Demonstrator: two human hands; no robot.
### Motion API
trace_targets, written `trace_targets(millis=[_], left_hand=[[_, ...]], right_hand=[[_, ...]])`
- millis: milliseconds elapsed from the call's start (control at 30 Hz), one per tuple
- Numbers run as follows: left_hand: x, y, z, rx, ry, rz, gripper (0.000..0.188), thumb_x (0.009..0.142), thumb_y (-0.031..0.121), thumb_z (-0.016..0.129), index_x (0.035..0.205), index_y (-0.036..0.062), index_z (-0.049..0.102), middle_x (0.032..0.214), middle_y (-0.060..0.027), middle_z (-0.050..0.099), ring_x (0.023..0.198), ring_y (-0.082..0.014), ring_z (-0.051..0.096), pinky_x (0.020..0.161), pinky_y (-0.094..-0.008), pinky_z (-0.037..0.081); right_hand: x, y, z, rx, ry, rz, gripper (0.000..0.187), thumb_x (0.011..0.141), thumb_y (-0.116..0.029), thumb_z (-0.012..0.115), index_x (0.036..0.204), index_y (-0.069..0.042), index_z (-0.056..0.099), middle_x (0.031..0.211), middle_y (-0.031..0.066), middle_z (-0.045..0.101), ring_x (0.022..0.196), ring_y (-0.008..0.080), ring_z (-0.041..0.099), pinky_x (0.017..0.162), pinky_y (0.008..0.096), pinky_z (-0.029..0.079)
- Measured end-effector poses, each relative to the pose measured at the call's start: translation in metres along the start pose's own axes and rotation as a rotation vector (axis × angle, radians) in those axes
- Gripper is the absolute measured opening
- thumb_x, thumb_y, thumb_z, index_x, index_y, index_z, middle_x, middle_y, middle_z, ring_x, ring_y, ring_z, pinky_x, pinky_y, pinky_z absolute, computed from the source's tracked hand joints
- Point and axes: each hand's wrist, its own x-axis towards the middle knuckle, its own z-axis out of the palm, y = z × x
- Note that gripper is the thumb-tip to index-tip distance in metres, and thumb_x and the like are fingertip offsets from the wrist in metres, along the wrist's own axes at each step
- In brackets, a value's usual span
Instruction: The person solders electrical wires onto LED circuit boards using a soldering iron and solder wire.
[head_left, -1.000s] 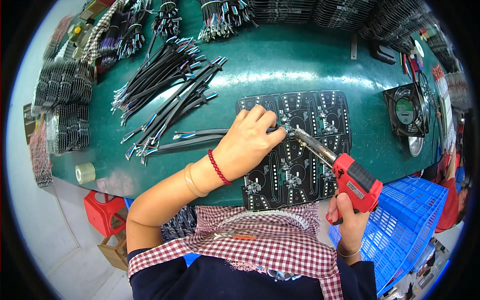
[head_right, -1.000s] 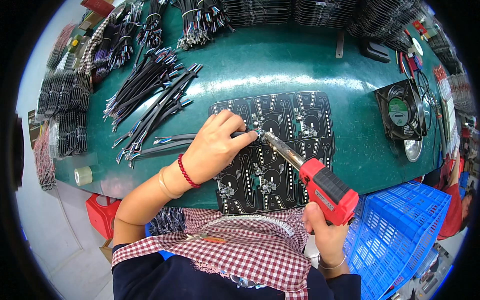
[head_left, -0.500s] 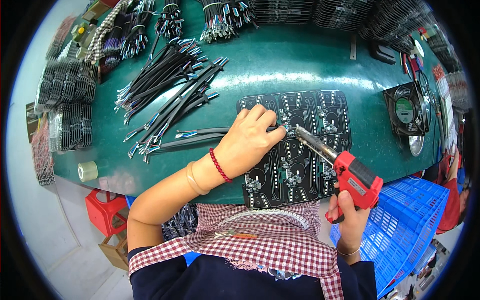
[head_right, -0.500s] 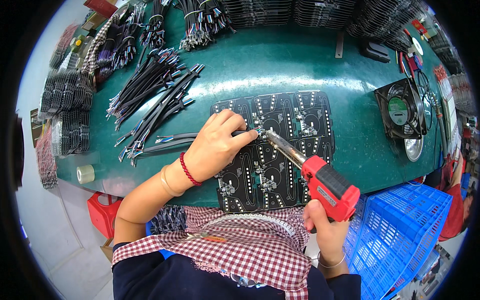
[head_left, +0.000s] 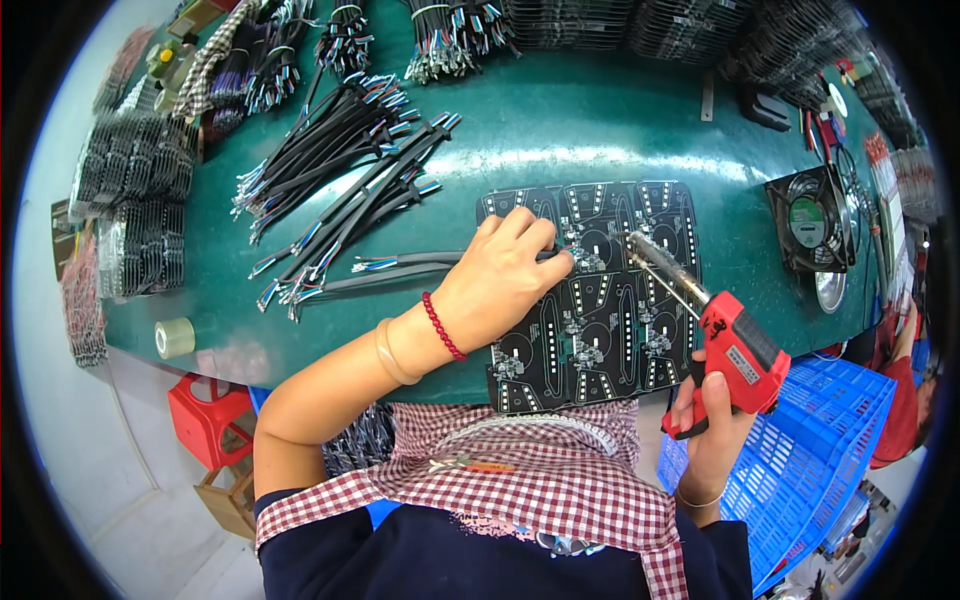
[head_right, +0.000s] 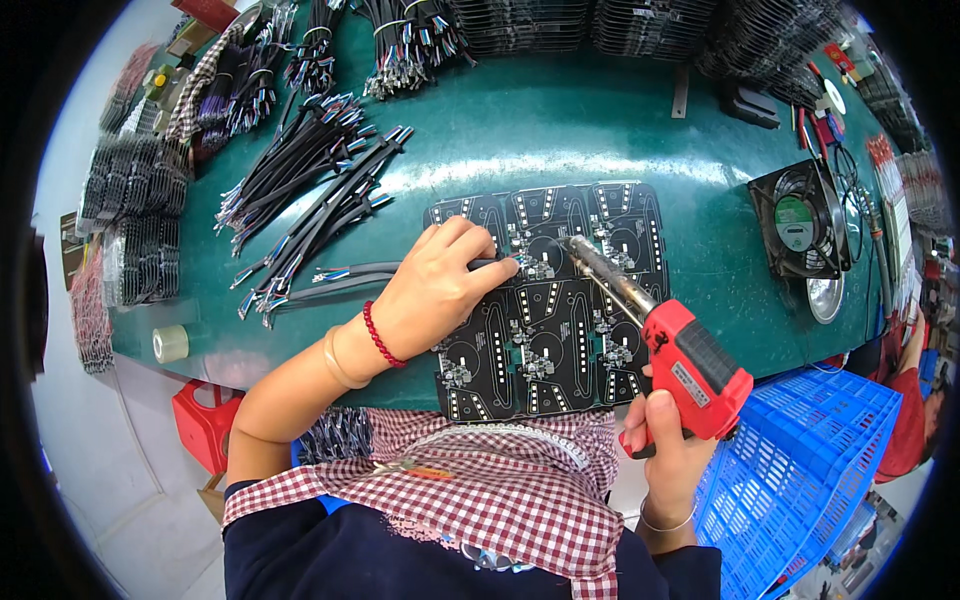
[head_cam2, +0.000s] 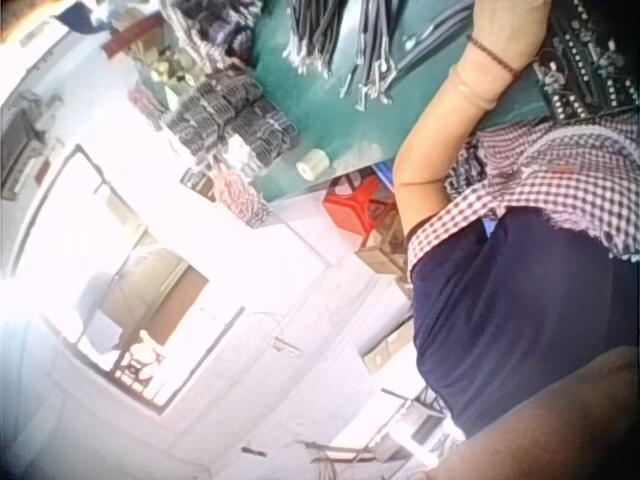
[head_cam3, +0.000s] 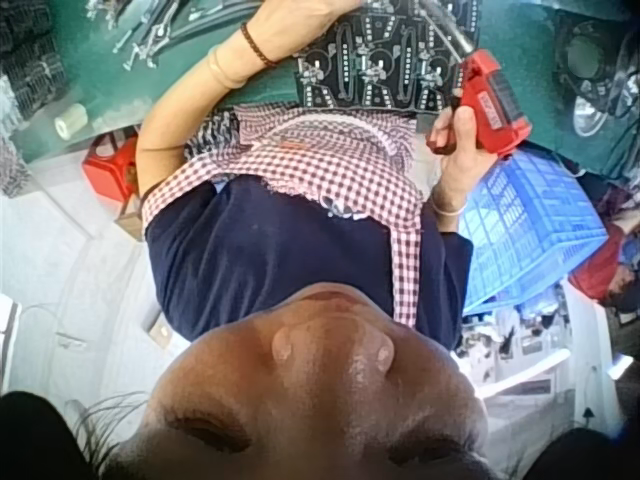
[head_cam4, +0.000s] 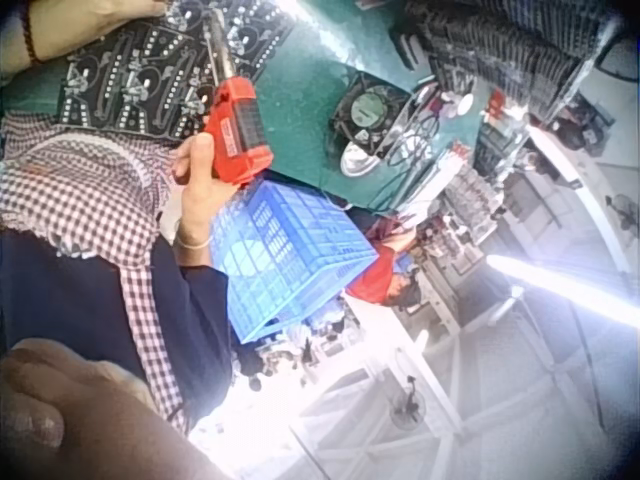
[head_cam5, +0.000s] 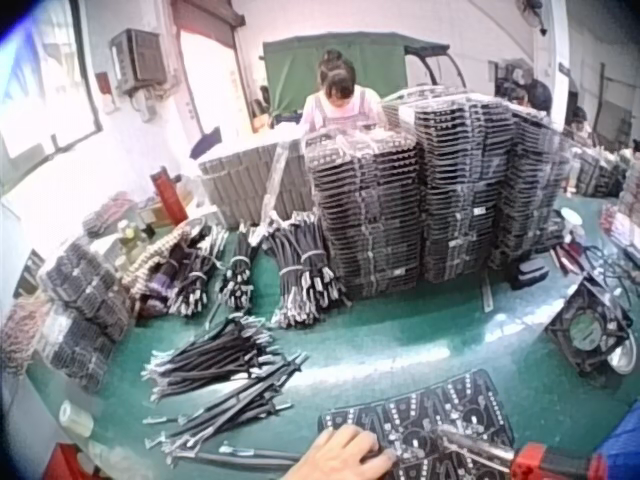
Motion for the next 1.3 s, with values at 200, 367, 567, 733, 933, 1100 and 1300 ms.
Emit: trace_targets(millis=[200, 367, 567, 733, 933, 1100, 1300], left_hand=[[-0.001, 0.004, -0.004, 0.088, -0.025, 0.000, 0.026, 0.074, 0.009, 0.063, 0.099, 0.0106, 0.067, 0.091, -0.0058, 0.054, 0.092, -0.0235, 0.053, 0.079, -0.0373, 0.041], [0.007, -0.022, -0.028, 0.252, 0.178, -0.145, 0.030, 0.075, 0.012, 0.069, 0.105, 0.0116, 0.065, 0.099, -0.0075, 0.059, 0.094, -0.0252, 0.057, 0.080, -0.0393, 0.044], [0.004, -0.107, -0.040, 0.184, 0.257, -0.426, 0.018, 0.080, 0.007, 0.065, 0.097, 0.0026, 0.063, 0.083, -0.0112, 0.064, 0.082, -0.0312, 0.061, 0.073, -0.0388, 0.049], [0.029, -0.056, -0.061, -0.230, 0.425, -0.389, 0.027, 0.083, -0.008, 0.057, 0.106, 0.0035, 0.066, 0.079, -0.0092, 0.062, 0.067, -0.0140, 0.060, 0.059, -0.0233, 0.046], [0.051, 0.012, -0.007, -0.194, 0.098, 0.103, 0.038, 0.076, -0.004, 0.064, 0.111, 0.0100, 0.066, 0.080, -0.0076, 0.055, 0.069, -0.0238, 0.060, 0.061, -0.0344, 0.050], [0.056, 0.020, 0.022, -0.143, 0.016, 0.138, 0.044, 0.073, -0.003, 0.062, 0.115, 0.0087, 0.061, 0.087, -0.0086, 0.056, 0.074, -0.0240, 0.061, 0.064, -0.0352, 0.053], [0.062, 0.021, 0.034, -0.142, -0.005, 0.103, 0.046, 0.067, -0.007, 0.063, 0.111, 0.0061, 0.061, 0.100, -0.0104, 0.055, 0.081, -0.0255, 0.062, 0.067, -0.0347, 0.054]], right_hand=[[0.006, 0.003, -0.006, 0.087, -0.004, -0.039, 0.028, 0.092, -0.016, 0.055, 0.111, 0.005, 0.053, 0.063, 0.0088, 0.056, 0.044, 0.0101, 0.045, 0.044, 0.0238, 0.040], [0.014, 0.008, -0.019, 0.128, 0.051, -0.121, 0.033, 0.094, -0.022, 0.054, 0.113, 0.004, 0.050, 0.061, 0.0080, 0.052, 0.042, 0.0096, 0.042, 0.040, 0.0235, 0.039], [0.017, 0.011, -0.022, 0.149, 0.052, -0.178, 0.031, 0.097, -0.023, 0.051, 0.113, 0.003, 0.050, 0.062, 0.0069, 0.051, 0.042, 0.0079, 0.041, 0.040, 0.0220, 0.038], [0.018, 0.012, -0.035, 0.159, 0.125, -0.155, 0.032, 0.097, -0.024, 0.052, 0.114, 0.003, 0.050, 0.062, 0.0068, 0.051, 0.042, 0.0083, 0.041, 0.040, 0.0228, 0.038], [0.024, 0.014, -0.046, 0.156, 0.139, -0.159, 0.033, 0.096, -0.025, 0.053, 0.114, 0.003, 0.050, 0.063, 0.0071, 0.052, 0.043, 0.0086, 0.043, 0.041, 0.0230, 0.039], [0.019, 0.020, -0.050, 0.156, 0.093, -0.090, 0.029, 0.093, -0.018, 0.055, 0.111, 0.005, 0.052, 0.064, 0.0081, 0.055, 0.045, 0.0094, 0.045, 0.044, 0.0239, 0.040], [0.022, 0.031, -0.053, 0.127, 0.037, -0.048, 0.028, 0.093, -0.018, 0.056, 0.109, 0.005, 0.052, 0.063, 0.0089, 0.055, 0.043, 0.0100, 0.045, 0.043, 0.0242, 0.040]])
